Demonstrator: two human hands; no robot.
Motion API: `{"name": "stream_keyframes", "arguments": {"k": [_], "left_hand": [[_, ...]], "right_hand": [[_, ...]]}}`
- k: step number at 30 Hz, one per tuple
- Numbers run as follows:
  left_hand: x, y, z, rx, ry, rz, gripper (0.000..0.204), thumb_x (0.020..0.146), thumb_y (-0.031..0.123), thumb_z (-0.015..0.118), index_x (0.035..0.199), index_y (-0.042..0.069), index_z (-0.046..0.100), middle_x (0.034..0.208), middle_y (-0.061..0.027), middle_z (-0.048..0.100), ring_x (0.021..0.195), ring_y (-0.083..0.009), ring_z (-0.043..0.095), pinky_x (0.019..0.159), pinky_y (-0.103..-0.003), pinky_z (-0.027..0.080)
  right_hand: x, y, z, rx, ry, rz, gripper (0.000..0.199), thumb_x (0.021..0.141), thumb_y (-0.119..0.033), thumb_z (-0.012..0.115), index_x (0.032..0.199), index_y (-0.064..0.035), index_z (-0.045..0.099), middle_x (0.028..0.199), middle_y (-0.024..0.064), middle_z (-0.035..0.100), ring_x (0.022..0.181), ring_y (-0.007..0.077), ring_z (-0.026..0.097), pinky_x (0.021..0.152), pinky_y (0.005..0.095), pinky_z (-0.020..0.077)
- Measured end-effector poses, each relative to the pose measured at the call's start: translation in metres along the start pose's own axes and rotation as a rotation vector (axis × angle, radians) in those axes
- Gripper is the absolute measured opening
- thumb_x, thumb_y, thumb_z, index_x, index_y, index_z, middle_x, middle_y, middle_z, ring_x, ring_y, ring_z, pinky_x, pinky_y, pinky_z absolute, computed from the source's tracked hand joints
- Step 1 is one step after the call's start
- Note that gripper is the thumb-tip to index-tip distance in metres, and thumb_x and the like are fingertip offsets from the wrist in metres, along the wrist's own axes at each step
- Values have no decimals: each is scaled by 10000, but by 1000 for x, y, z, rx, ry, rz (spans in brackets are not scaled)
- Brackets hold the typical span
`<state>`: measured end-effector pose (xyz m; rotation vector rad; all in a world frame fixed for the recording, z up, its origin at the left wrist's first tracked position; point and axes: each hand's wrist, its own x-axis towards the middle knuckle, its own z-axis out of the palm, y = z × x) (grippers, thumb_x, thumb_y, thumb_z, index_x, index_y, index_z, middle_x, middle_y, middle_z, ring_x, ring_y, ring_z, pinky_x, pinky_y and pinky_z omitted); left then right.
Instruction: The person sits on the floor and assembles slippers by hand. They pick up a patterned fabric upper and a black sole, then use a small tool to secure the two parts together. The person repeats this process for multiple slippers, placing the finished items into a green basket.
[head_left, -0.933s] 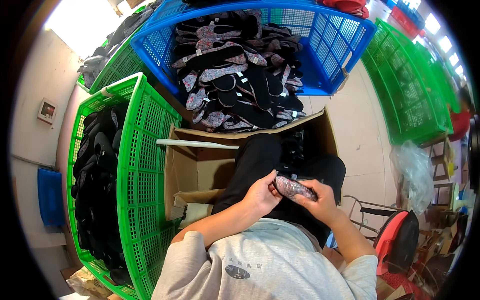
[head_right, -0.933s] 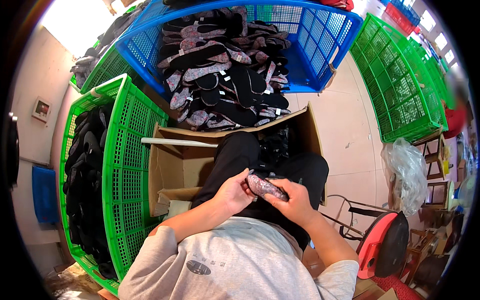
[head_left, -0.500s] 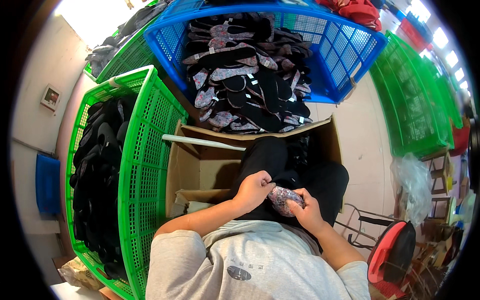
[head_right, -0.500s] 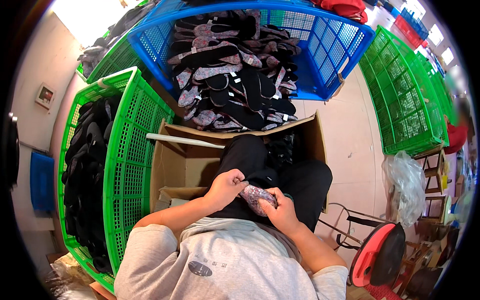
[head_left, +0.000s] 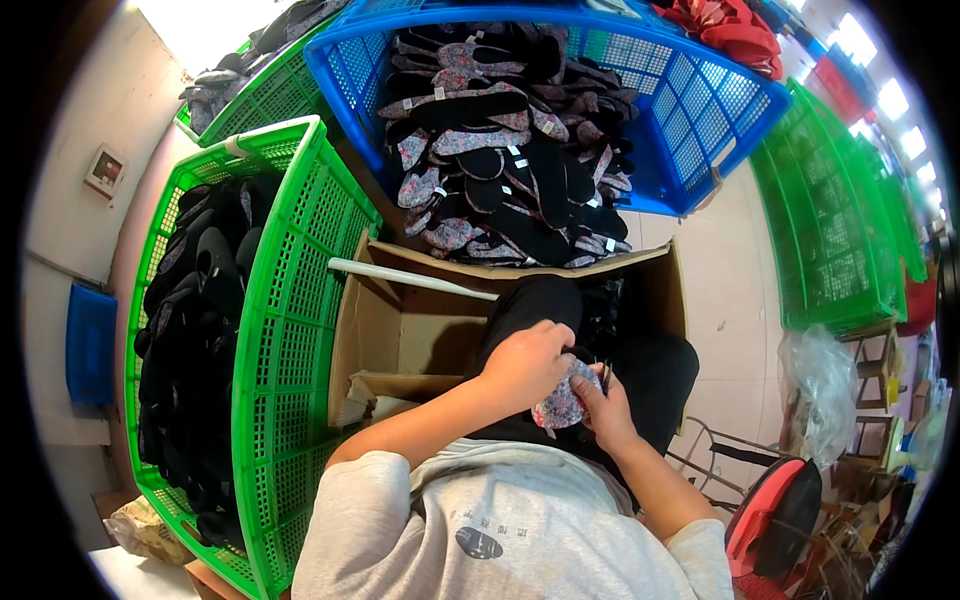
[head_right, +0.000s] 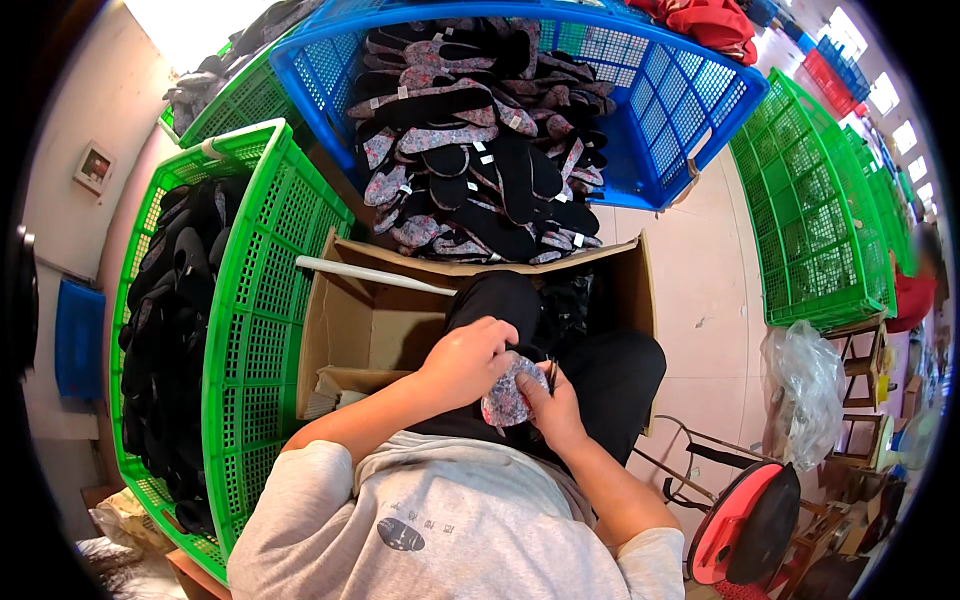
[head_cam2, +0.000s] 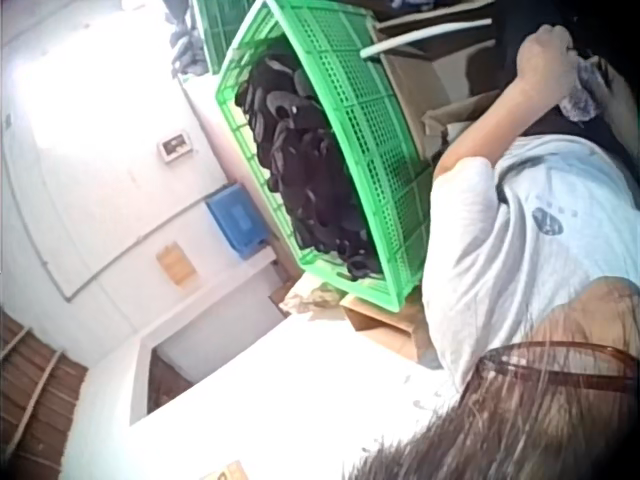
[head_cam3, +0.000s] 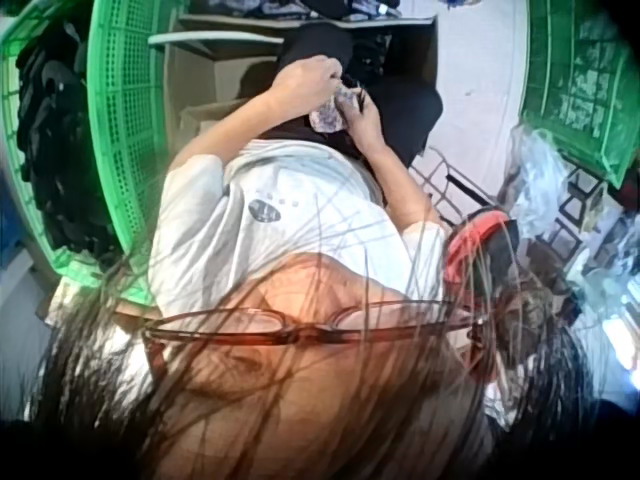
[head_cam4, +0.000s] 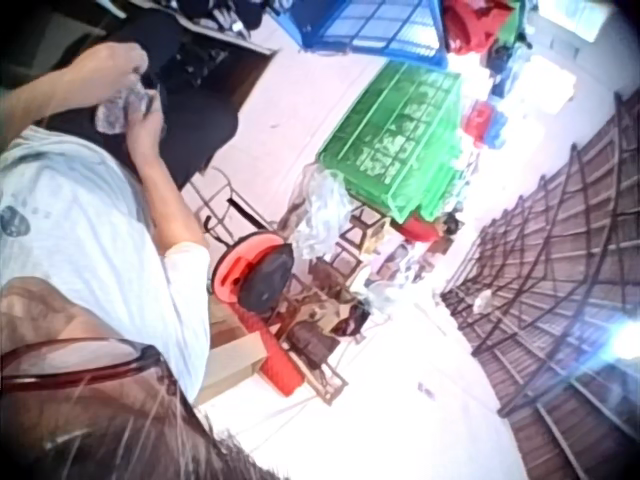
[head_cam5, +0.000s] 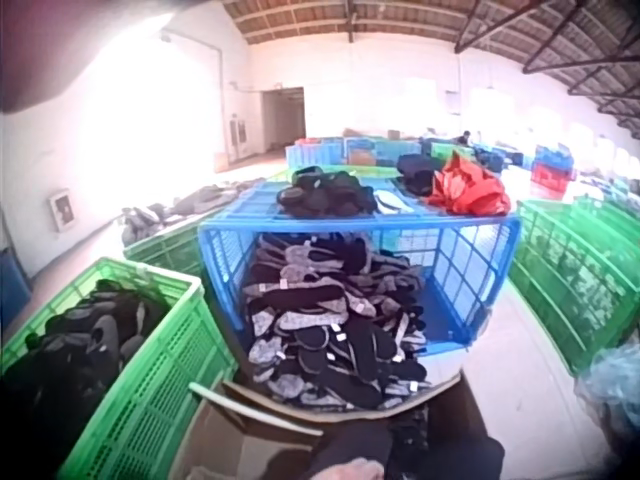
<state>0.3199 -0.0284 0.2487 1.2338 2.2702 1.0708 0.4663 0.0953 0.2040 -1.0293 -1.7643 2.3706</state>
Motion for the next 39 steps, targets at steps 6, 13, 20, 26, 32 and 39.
{"name": "stream_keyframes", "arguments": {"k": [6,13,20,26,32,39], "left_hand": [[-33,-30,8,-505,153,-382,224,906,65,692,1084,0,573,945,-58,601,843,-135,621,768,-288,550],[-66,-44,31,-1062,52,-613,202,960,120,665,1086,7,555,968,-44,629,900,-109,619,854,-255,505],[-64,-25,30,-1148,143,-664,258,913,164,738,1057,37,566,924,-13,620,822,-81,573,774,-225,473],[-70,-28,29,-1354,203,-810,186,894,115,738,984,71,581,883,-12,636,761,-97,578,719,-236,478],[-74,-41,20,-1516,148,-829,123,908,124,719,925,82,605,836,-8,637,717,-106,576,692,-248,475],[-72,-24,14,-1525,218,-945,157,908,105,700,826,105,565,749,32,569,644,-77,496,629,-233,423]], "right_hand": [[22,-27,6,184,98,210,154,929,-236,624,1038,-133,588,881,-10,668,705,82,659,496,219,488],[42,-36,9,350,75,205,149,931,-239,642,993,-120,578,830,-29,635,636,46,587,434,188,376],[32,-26,18,391,117,116,157,947,-264,632,1001,-133,566,835,-30,626,626,38,593,428,179,390],[31,-6,39,421,173,-71,217,936,-293,630,1035,-111,564,859,-8,651,683,64,635,481,195,461],[44,24,49,424,199,-240,166,978,-195,611,1012,-48,543,912,42,634,774,105,621,713,279,542],[49,36,50,257,228,-363,194,980,-204,617,1008,-21,558,928,21,606,822,82,546,770,258,477]]}}
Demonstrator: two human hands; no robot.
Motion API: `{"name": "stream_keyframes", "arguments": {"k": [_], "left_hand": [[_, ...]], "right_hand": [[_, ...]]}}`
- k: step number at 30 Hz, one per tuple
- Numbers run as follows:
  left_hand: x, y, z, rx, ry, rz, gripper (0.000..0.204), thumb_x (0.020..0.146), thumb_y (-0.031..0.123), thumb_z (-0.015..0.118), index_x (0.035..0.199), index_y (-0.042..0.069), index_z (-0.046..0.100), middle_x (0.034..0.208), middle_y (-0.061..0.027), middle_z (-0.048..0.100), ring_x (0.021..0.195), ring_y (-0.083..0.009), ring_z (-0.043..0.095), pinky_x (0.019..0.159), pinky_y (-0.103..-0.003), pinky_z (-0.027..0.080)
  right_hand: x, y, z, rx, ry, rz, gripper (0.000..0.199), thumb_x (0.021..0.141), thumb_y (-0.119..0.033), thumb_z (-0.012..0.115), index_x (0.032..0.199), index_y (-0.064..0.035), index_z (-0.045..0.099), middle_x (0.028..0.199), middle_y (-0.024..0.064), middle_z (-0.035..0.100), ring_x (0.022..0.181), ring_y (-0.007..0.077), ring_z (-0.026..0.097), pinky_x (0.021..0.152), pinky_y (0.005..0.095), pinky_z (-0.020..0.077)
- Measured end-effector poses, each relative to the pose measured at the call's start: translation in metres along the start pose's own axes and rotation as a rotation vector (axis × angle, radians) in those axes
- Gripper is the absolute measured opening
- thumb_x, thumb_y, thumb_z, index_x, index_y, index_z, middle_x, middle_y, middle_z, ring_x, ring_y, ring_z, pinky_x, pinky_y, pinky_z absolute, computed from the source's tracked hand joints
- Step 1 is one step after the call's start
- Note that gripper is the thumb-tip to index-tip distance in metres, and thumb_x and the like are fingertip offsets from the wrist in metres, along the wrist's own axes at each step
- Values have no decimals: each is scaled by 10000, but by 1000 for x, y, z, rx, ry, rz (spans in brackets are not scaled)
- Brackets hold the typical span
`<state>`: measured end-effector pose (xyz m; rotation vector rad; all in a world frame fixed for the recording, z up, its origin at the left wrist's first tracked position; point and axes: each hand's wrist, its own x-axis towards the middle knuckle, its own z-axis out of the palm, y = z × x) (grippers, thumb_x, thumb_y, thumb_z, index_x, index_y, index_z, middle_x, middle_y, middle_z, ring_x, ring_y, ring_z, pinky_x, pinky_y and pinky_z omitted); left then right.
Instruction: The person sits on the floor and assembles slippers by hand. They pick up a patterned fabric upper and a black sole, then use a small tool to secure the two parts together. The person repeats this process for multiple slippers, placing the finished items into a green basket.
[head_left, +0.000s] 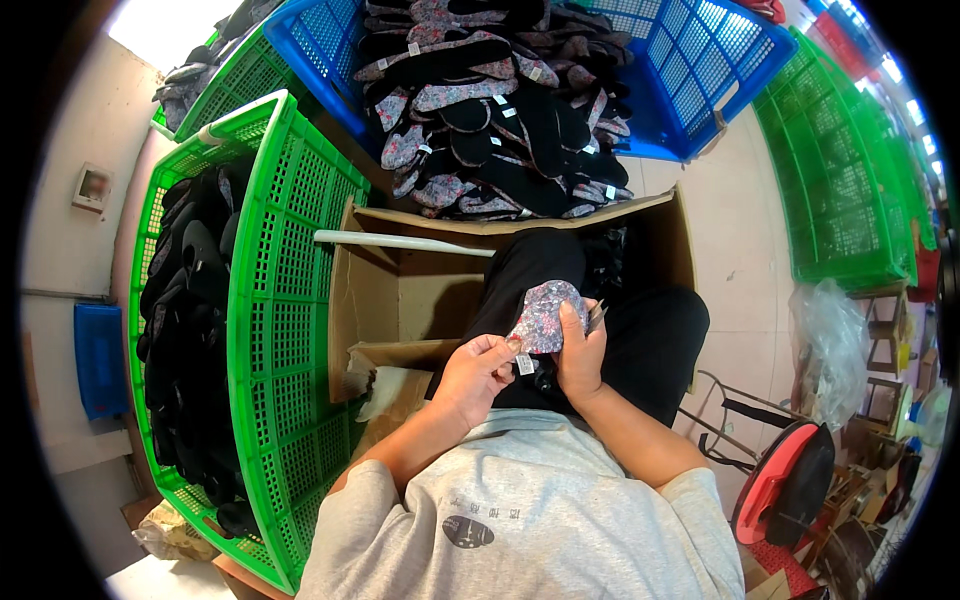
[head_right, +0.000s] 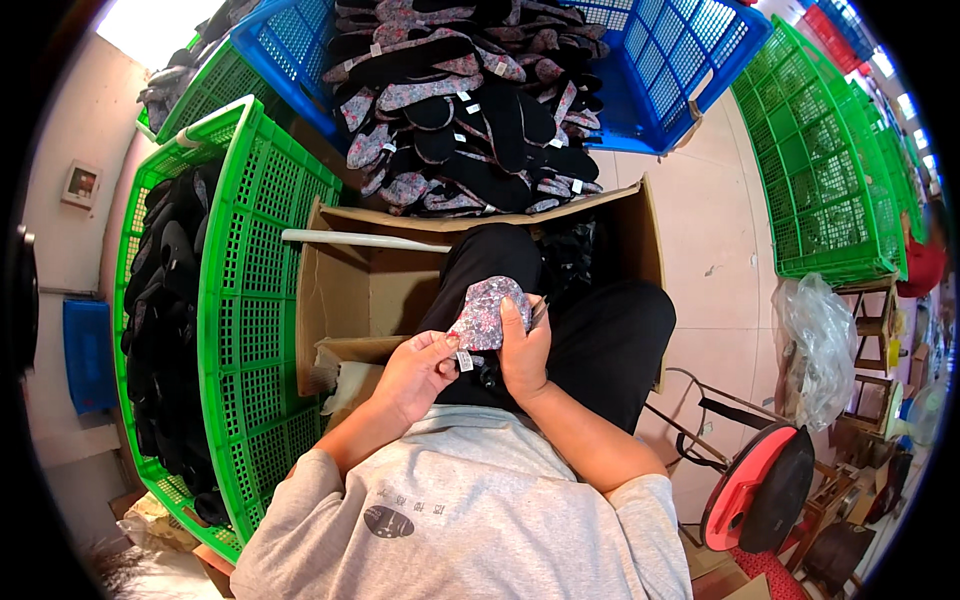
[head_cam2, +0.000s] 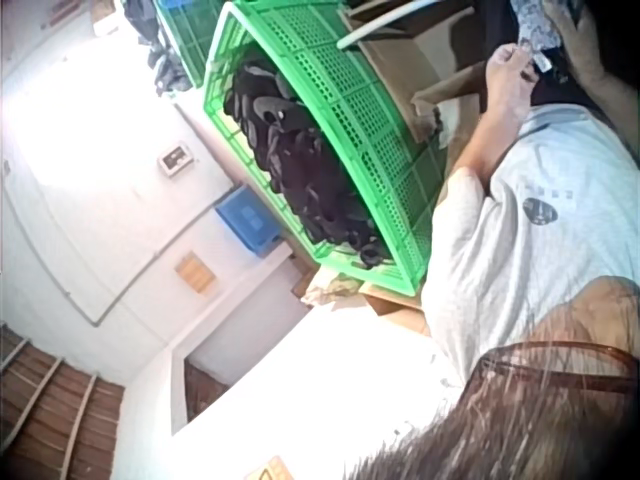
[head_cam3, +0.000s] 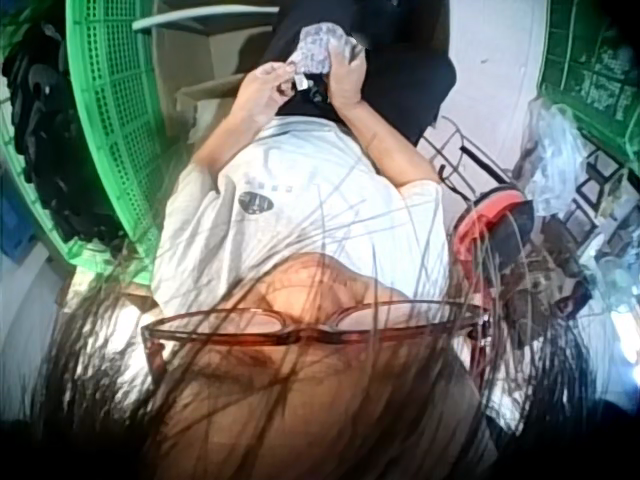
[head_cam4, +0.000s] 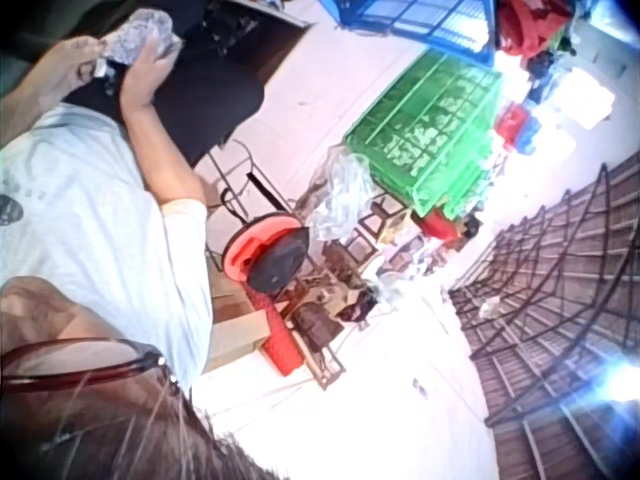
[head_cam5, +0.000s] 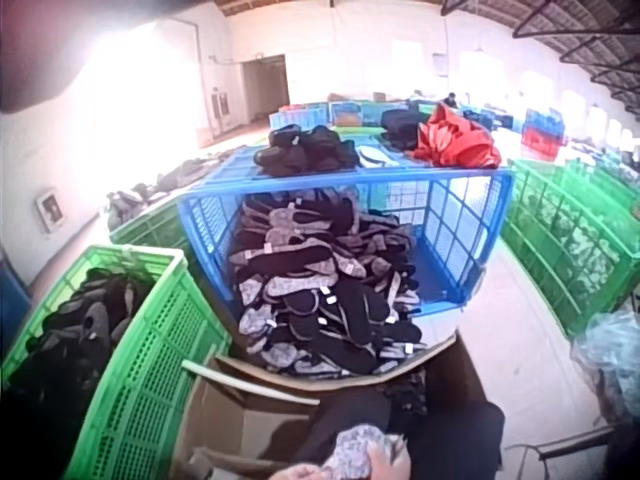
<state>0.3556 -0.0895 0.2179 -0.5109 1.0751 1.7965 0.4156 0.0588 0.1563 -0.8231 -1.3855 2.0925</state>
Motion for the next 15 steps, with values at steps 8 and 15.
{"name": "stream_keyframes", "arguments": {"k": [8,15], "left_hand": [[-9,-7,5,491,184,289,200,871,47,685,759,102,528,715,55,500,626,-25,416,567,-207,342],[-21,-10,10,643,183,328,199,869,50,708,768,78,539,728,69,493,652,-9,414,564,-190,325]], "right_hand": [[-14,-8,12,-321,25,-218,221,976,-209,619,1038,-2,567,950,62,614,862,129,560,801,293,474],[-16,5,10,-462,35,-362,246,963,-215,642,1069,-6,567,899,109,650,790,196,623,732,328,504]]}}
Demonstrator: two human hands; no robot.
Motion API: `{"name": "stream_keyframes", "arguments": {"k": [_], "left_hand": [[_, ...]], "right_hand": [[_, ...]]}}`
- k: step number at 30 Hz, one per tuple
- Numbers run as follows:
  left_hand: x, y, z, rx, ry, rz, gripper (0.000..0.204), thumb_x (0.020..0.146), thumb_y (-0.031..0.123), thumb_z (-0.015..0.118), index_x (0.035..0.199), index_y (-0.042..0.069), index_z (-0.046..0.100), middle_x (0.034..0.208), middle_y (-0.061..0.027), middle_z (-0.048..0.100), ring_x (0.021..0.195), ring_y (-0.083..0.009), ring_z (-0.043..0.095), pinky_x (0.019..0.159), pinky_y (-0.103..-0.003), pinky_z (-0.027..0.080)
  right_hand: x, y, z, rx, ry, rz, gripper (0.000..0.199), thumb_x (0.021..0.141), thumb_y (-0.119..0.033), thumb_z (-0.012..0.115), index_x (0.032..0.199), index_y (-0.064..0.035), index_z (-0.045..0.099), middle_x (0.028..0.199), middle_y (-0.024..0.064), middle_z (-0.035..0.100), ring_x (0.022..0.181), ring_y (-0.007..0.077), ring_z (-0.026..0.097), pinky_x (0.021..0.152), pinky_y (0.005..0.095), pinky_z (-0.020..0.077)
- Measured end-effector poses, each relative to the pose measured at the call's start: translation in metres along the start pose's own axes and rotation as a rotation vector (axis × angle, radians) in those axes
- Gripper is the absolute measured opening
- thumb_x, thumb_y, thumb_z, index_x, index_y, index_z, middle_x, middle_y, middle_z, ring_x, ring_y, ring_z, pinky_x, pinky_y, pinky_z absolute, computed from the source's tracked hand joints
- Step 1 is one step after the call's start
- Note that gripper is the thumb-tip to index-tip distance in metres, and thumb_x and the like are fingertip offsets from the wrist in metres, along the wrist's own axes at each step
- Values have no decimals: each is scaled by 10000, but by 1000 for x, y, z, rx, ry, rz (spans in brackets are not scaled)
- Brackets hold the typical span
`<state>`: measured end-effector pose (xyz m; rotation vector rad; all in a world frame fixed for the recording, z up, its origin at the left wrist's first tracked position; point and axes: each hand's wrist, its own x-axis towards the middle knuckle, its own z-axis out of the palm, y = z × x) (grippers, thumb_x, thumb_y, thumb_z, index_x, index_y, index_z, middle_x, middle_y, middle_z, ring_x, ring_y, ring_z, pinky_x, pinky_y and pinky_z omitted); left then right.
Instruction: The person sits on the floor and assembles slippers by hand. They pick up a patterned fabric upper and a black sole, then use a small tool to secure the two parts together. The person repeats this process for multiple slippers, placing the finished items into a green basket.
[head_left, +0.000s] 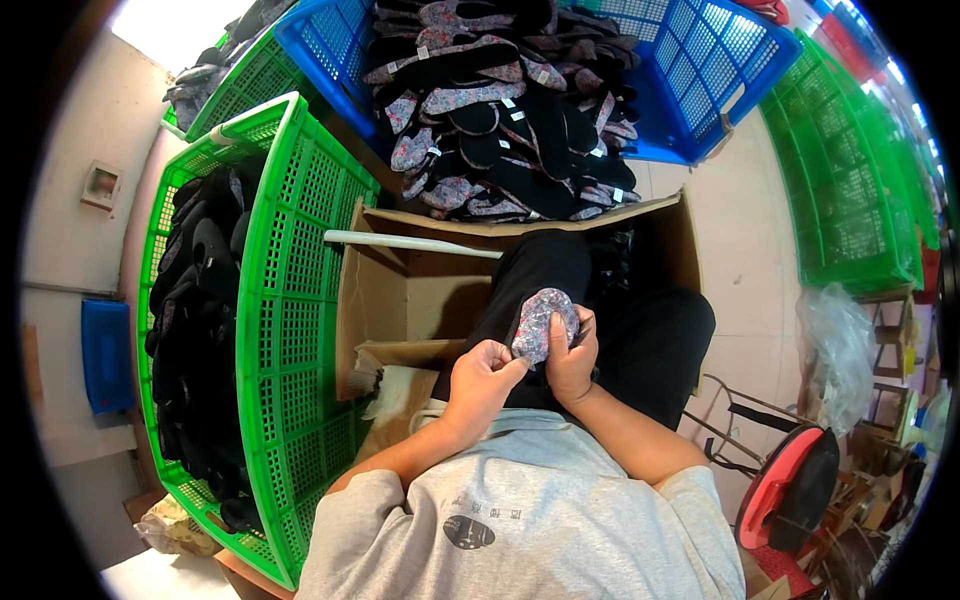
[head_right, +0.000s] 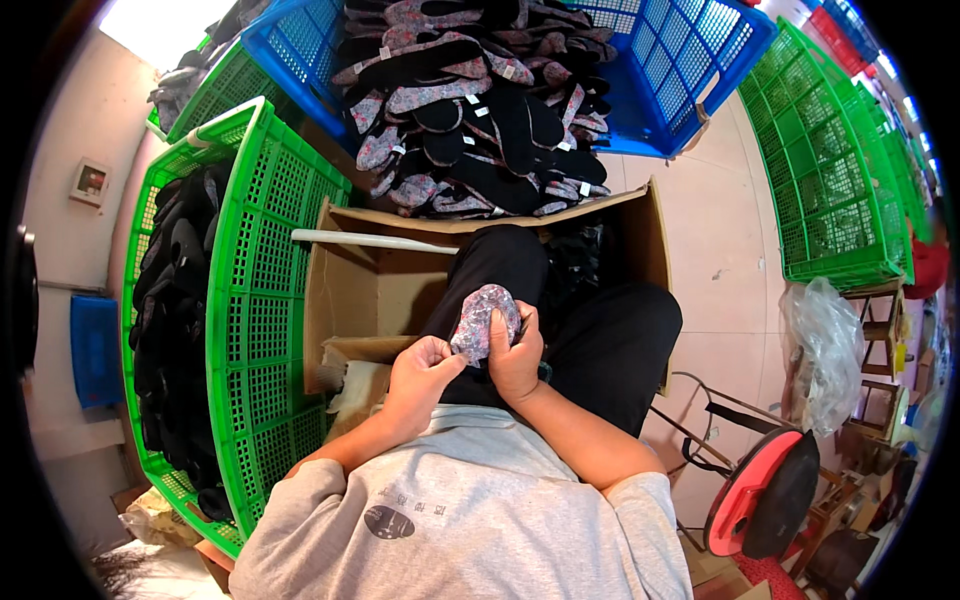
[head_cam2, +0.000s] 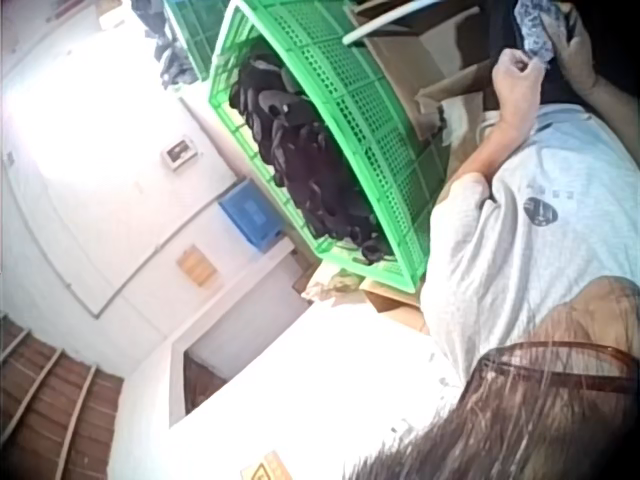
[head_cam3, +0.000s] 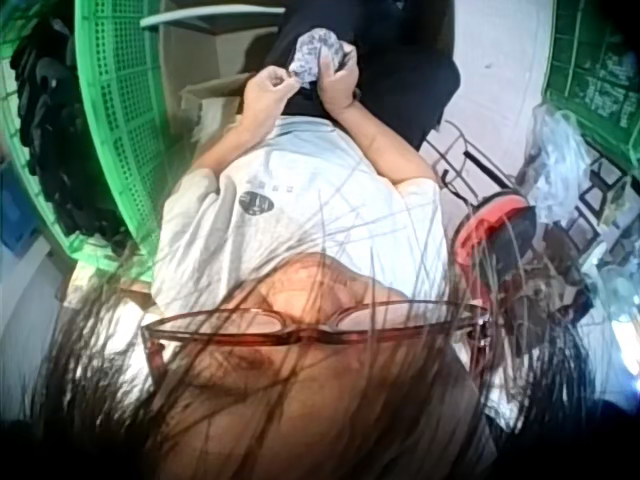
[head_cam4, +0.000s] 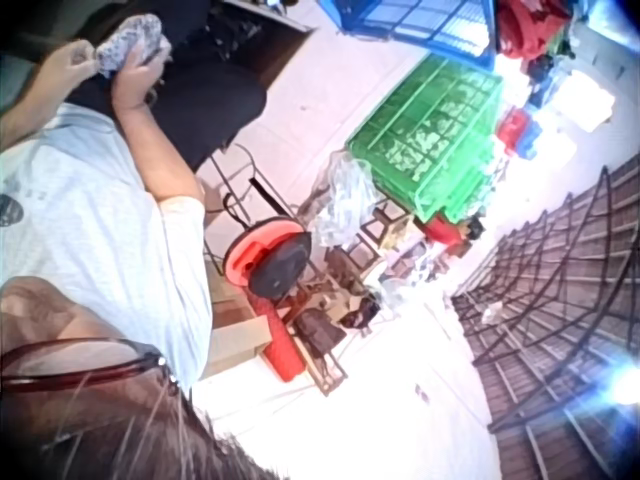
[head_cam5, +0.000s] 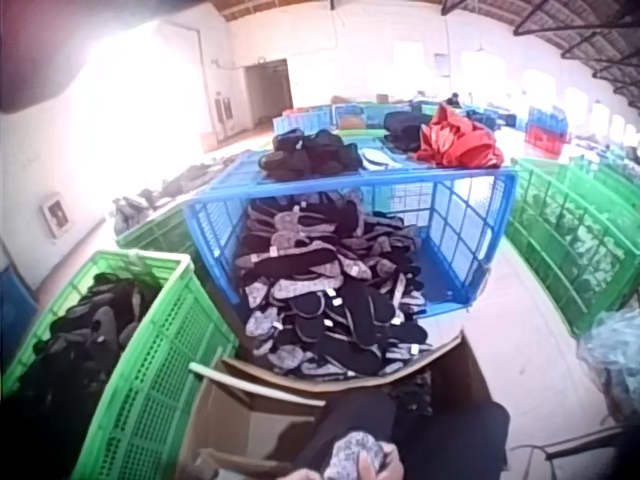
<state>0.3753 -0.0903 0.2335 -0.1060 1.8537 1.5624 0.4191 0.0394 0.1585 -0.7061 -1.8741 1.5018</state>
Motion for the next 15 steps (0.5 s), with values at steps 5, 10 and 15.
{"name": "stream_keyframes", "arguments": {"k": [5,10,15], "left_hand": [[-5,-5,5,23,34,185,219,857,141,739,763,23,581,649,18,555,595,-51,471,532,-243,401],[3,5,-1,287,222,437,295,821,166,801,894,-10,576,775,-37,561,666,-93,506,606,-259,469],[15,-17,-8,241,89,272,333,798,178,825,895,-23,578,807,-48,556,689,-106,517,623,-272,477]], "right_hand": [[0,-12,0,-12,-29,-26,231,954,-184,638,1073,-5,554,866,136,641,763,240,631,708,347,509],[-11,-20,-2,88,-26,45,208,950,-177,638,1035,-8,553,862,114,633,754,195,606,706,335,504],[-9,-26,-22,175,-186,145,234,980,-237,599,1011,-10,552,866,76,631,764,114,570,688,288,479]]}}
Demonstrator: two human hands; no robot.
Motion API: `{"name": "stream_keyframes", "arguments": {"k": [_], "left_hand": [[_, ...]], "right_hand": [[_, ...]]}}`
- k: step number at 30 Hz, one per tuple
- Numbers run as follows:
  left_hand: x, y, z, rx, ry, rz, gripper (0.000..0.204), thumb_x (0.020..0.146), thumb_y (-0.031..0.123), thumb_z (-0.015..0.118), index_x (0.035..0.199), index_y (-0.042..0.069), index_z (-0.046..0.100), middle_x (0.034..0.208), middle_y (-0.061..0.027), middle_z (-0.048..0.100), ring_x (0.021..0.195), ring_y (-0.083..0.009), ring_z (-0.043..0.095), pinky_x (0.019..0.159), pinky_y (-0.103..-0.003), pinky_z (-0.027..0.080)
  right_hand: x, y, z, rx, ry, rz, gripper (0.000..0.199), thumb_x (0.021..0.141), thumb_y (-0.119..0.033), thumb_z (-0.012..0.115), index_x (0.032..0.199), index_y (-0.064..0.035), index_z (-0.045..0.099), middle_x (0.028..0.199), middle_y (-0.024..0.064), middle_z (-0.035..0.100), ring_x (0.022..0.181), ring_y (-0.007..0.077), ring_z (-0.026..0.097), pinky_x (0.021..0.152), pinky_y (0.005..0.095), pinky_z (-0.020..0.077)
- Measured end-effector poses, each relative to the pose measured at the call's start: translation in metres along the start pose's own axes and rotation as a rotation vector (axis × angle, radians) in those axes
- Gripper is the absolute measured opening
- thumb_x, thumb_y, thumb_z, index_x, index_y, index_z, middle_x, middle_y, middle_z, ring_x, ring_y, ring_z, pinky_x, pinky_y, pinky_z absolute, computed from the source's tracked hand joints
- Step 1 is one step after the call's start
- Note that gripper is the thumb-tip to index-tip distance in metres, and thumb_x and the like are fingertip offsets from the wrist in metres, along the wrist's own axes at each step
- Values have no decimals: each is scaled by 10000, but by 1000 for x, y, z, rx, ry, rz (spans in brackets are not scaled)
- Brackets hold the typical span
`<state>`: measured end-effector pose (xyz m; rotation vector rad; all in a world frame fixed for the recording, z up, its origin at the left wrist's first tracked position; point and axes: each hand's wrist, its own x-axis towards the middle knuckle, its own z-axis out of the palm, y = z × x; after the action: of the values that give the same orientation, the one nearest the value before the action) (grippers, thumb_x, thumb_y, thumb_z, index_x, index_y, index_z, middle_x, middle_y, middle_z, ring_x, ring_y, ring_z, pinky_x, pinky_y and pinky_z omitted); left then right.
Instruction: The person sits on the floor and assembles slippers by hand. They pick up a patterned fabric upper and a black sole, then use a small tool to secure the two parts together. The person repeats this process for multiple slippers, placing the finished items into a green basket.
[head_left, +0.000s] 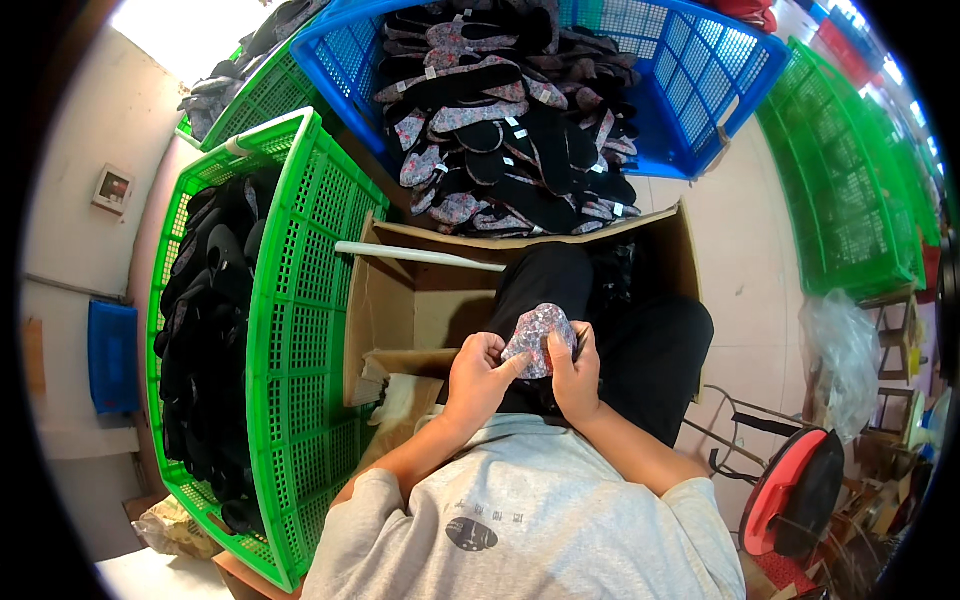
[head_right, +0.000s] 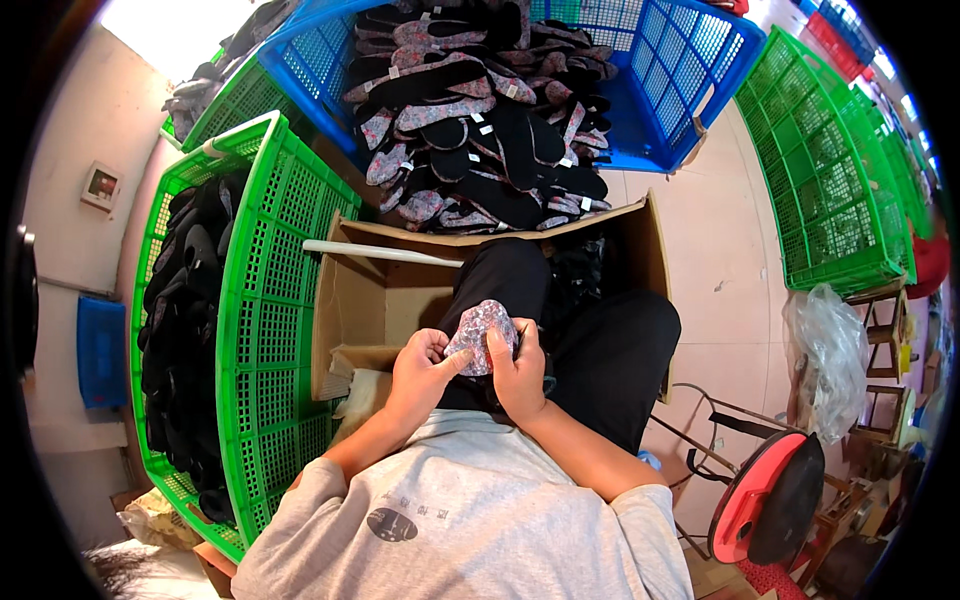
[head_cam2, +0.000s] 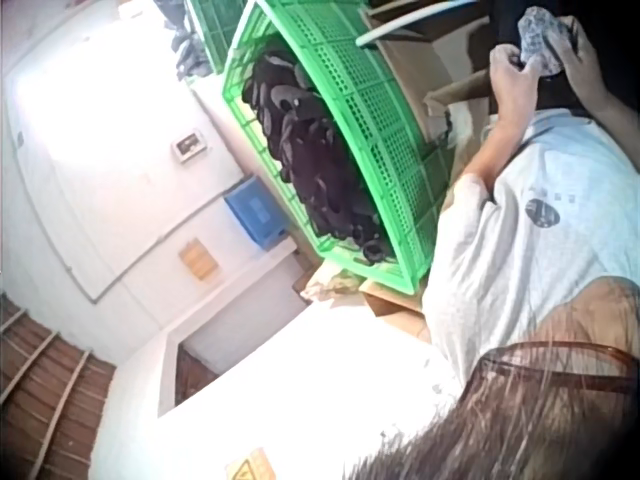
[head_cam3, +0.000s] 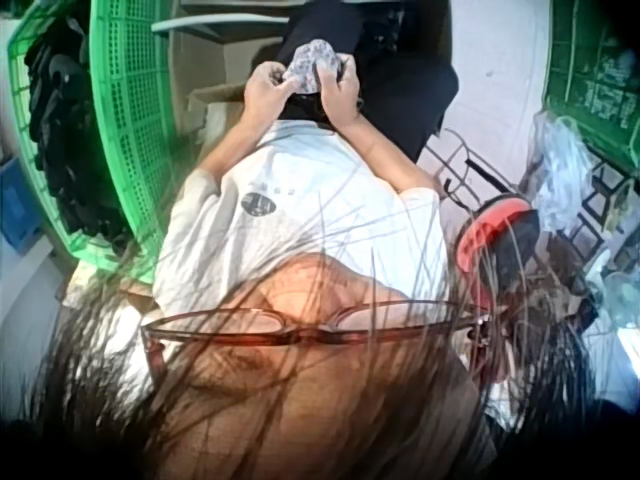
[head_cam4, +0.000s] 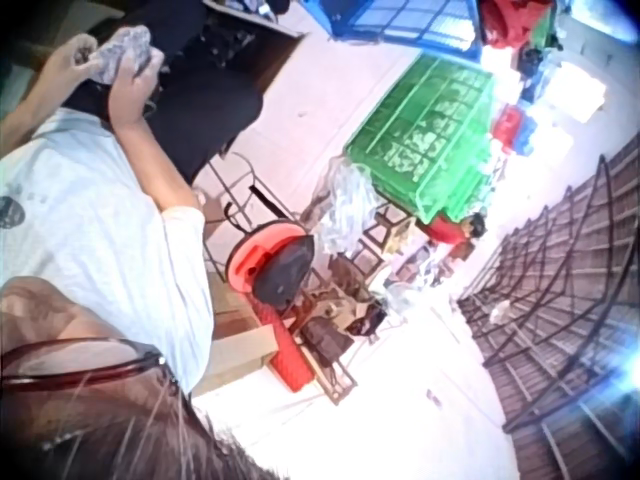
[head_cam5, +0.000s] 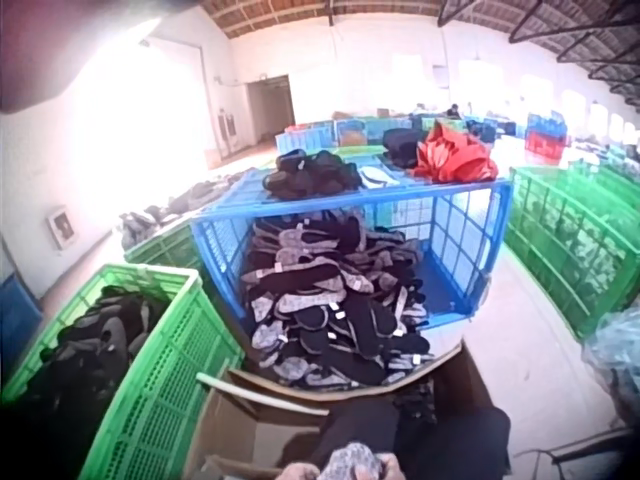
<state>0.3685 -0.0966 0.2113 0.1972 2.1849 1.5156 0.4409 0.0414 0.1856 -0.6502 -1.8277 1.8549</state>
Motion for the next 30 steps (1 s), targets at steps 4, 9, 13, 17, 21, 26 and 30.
{"name": "stream_keyframes", "arguments": {"k": [4,9,13,17,21,26,30], "left_hand": [[2,-4,3,-112,-78,-118,267,790,123,805,828,-18,581,783,-38,547,676,-106,512,610,-278,462],[6,-4,0,3,-7,-44,259,749,69,807,772,10,555,758,-49,541,648,-144,512,587,-300,441],[16,9,-5,320,155,424,319,688,-24,790,760,50,488,707,-55,484,634,-201,493,588,-332,401],[31,16,-5,559,269,692,316,590,-57,727,746,79,489,752,-103,493,748,-347,523,667,-461,414],[39,4,-4,690,314,796,318,556,-81,677,762,84,499,780,-98,513,767,-347,534,684,-465,427],[46,-2,-13,493,170,723,291,607,-76,675,821,56,529,928,-113,618,893,-362,577,813,-462,466],[25,29,-8,466,65,676,284,690,15,738,935,47,599,1064,-166,612,1018,-383,570,865,-467,479]], "right_hand": [[1,-14,-14,62,-107,84,225,1007,-232,555,996,-8,545,845,39,599,768,90,521,710,271,462],[6,-26,-24,218,-298,316,243,1009,-261,566,1063,-30,512,820,18,583,622,52,532,543,199,424],[13,-45,-30,245,-424,559,276,991,-247,611,1124,-32,499,806,33,595,493,88,549,423,195,386],[10,-38,-19,237,-418,568,279,984,-213,621,1138,5,538,867,41,633,515,87,543,501,237,464],[12,-21,-10,201,-380,518,244,967,-170,641,1114,9,565,827,30,626,505,78,531,481,236,452],[12,-18,-6,105,-378,496,220,962,-163,653,1089,5,590,782,14,619,482,70,509,455,232,433],[14,-13,-5,216,-368,520,226,957,-170,666,1096,-3,603,767,9,616,481,65,503,447,229,424]]}}
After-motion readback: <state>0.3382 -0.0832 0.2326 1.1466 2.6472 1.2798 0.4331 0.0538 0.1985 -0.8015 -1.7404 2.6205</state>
